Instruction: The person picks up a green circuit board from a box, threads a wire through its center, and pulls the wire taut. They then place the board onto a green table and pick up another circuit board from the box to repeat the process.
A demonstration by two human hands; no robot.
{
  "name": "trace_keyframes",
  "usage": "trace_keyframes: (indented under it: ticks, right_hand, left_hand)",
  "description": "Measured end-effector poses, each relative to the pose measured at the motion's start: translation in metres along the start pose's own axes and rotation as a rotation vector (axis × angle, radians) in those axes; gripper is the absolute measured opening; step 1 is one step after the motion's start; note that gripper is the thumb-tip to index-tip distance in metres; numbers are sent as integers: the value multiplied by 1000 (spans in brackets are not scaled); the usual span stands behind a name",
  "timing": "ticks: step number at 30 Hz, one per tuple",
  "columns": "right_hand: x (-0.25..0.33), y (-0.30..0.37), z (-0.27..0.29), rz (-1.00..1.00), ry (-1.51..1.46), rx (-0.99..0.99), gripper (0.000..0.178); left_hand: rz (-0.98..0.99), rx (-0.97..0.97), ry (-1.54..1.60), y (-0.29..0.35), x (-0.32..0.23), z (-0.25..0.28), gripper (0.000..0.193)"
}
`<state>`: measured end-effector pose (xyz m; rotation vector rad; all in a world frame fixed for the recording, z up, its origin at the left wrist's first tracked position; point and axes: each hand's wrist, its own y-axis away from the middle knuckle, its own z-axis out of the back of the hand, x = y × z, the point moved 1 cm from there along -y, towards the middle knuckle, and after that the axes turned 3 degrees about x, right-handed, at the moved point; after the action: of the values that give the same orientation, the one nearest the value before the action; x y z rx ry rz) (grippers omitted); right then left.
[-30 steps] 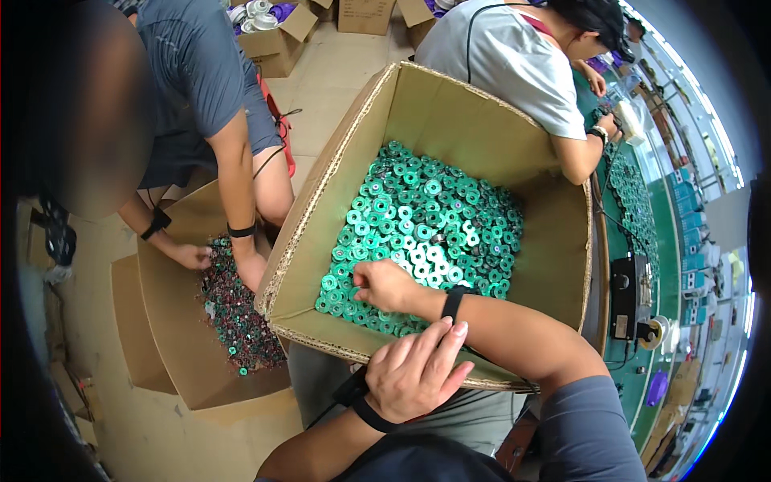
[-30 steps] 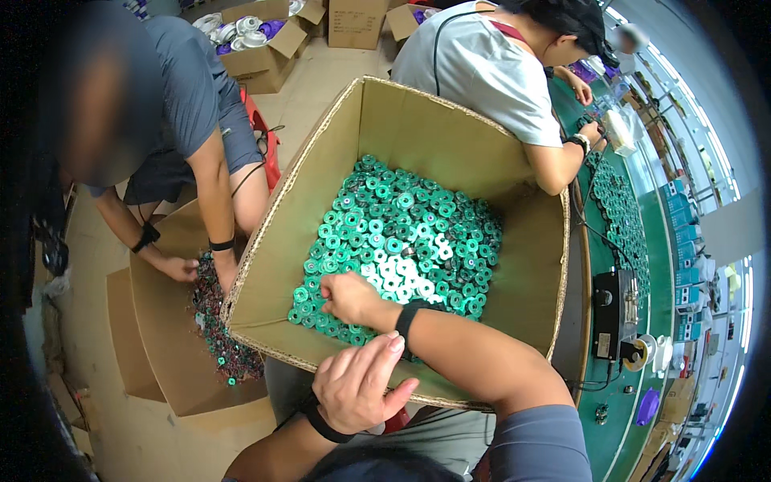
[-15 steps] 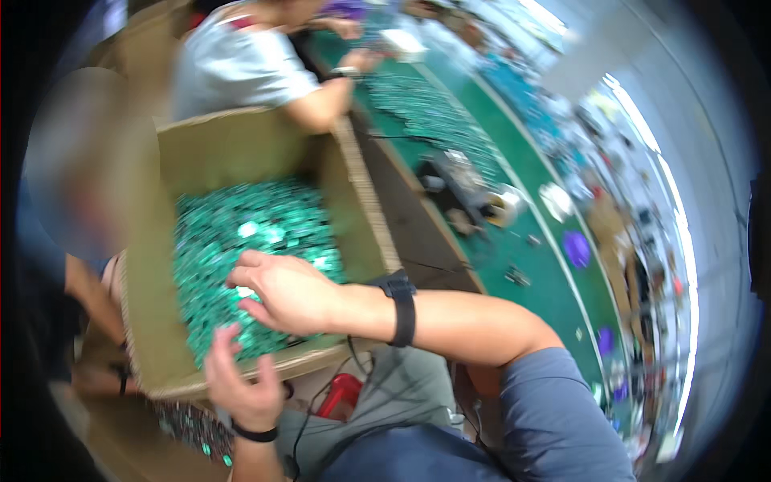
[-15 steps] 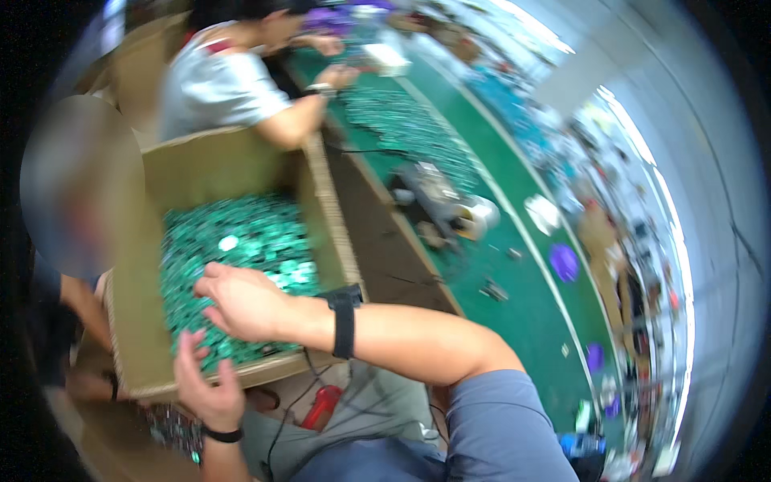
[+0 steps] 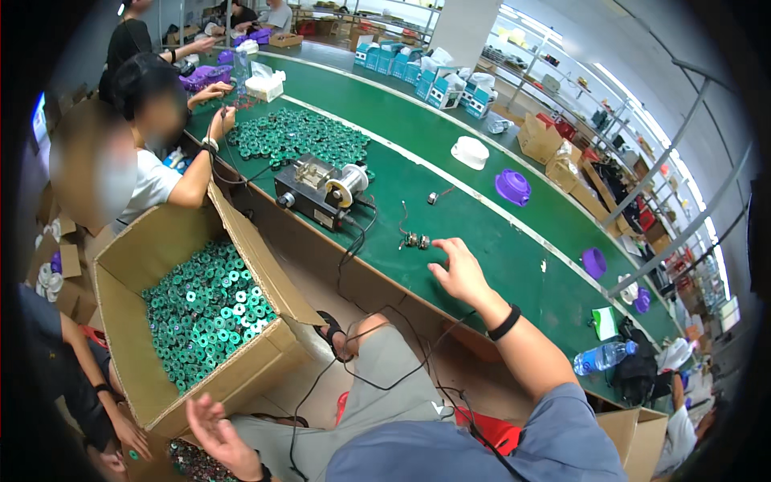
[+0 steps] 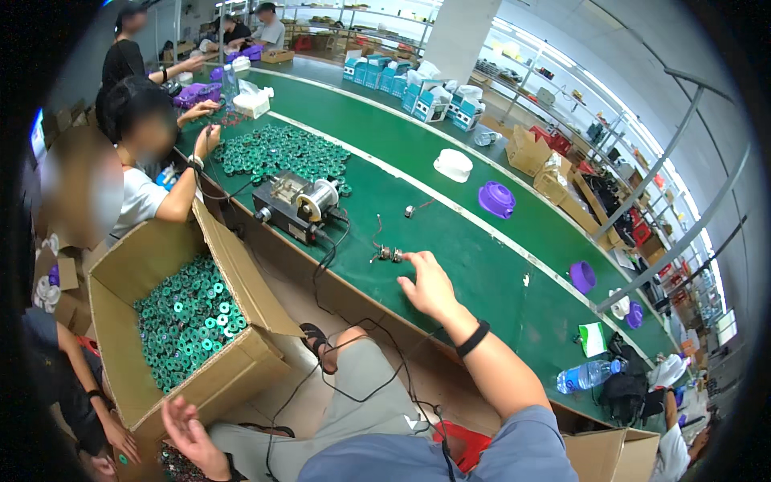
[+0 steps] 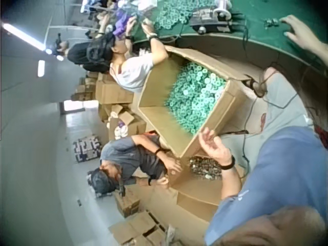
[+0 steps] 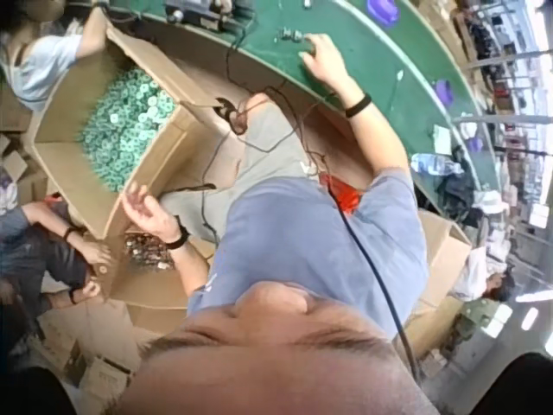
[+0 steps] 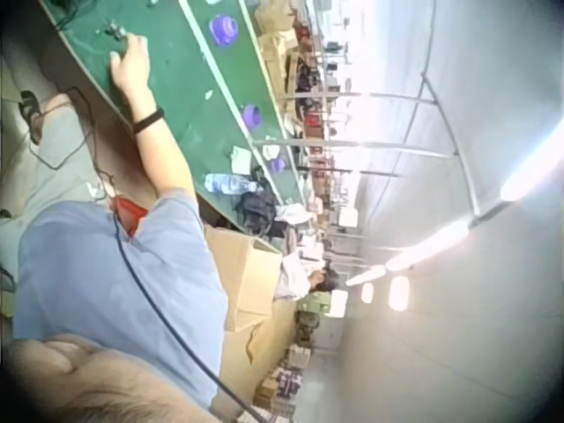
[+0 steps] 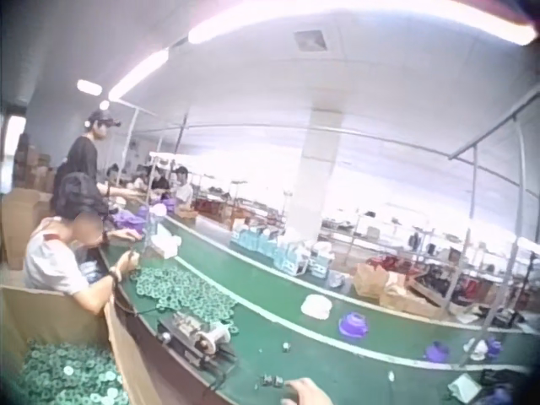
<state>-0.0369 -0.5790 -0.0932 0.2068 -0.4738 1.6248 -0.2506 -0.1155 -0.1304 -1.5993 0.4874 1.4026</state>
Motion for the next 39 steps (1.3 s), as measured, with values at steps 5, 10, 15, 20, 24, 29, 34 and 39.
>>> trace_keyframes:
  ticks: [5, 10, 15, 20, 24, 29, 34, 39]
  right_hand:
    - [-33, -41, -28, 1, 23, -52, 49]
    - [-22, -45, -29, 39, -143, -95, 31]
    - [46, 6, -14, 103, -411, -284, 26]
    - [-18, -17, -28, -58, -593, -379, 25]
    - [19, 11, -15, 134, -642, -437, 33]
    - [147, 85, -40, 664, -479, -138, 38]
    - [179, 101, -77, 871, -496, 109, 47]
    - [153, 95, -71, 1136, -443, 207, 58]
  left_hand:
    - [137, 163, -11, 52, -20, -45, 50]
    - [301, 247, 75, 76, -32, -62, 44]
    - [456, 532, 119, 68, -29, -87, 39]
    - [436, 745, 242, 58, -29, -125, 42]
    - [430, 673, 214, 56, -27, -123, 41]
    - [499, 578, 520, 55, -15, -138, 43]
    - [660, 484, 653, 52, -7, -125, 46]
    - [678, 611, 323, 76, 21, -112, 42]
